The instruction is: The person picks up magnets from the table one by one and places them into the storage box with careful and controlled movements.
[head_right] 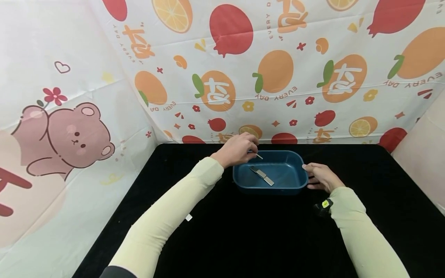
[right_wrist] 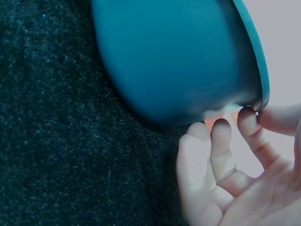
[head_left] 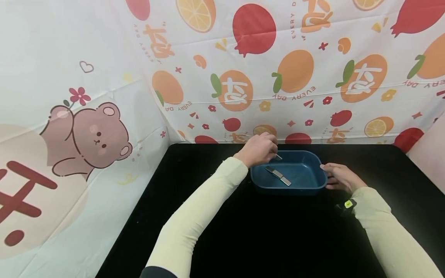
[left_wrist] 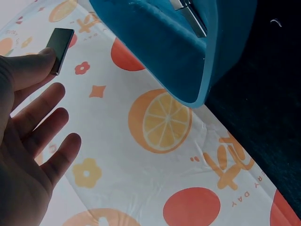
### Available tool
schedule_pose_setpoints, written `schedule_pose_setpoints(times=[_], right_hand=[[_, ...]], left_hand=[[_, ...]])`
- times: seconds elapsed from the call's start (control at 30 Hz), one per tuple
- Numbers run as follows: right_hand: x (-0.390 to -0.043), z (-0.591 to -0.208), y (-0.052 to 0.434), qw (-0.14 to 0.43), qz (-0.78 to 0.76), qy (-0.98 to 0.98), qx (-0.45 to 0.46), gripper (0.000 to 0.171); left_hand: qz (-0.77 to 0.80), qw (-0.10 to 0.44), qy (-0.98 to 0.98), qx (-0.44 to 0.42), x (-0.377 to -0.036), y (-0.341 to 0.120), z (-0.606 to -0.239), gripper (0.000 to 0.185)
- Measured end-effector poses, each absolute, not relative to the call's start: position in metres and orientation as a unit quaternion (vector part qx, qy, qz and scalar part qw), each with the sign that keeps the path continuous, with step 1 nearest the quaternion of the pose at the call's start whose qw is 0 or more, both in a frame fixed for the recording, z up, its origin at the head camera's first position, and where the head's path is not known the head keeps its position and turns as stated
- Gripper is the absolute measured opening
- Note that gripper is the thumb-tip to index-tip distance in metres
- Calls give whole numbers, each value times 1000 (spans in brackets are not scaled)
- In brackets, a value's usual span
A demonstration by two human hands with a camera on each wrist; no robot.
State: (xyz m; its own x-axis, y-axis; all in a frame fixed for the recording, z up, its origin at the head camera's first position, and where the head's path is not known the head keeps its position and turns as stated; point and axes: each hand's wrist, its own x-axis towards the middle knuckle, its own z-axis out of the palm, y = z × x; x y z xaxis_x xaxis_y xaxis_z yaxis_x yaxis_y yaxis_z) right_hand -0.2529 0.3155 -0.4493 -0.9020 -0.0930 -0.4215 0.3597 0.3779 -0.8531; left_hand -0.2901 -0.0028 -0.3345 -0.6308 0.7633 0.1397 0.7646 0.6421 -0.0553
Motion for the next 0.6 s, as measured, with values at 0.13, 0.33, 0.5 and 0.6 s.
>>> schedule_pose_setpoints(times=[0.13, 0.33, 0.5, 0.6], right_hand=[[-254, -450, 315, 206, -554, 802, 80, 47], [-256, -449, 316, 209, -560, 798, 83, 39], [-256, -449, 316, 209, -560, 797, 84, 38], [-255, -450, 315, 209, -560, 797, 87, 38]], left_hand=[[3, 74, -904, -421, -292, -1, -335, 17], [12, 73, -905, -419, -293, 1, -335, 17], [4, 69, -905, -420, -295, 4, -339, 17], [3, 64, -906, -419, -297, 6, -343, 17]])
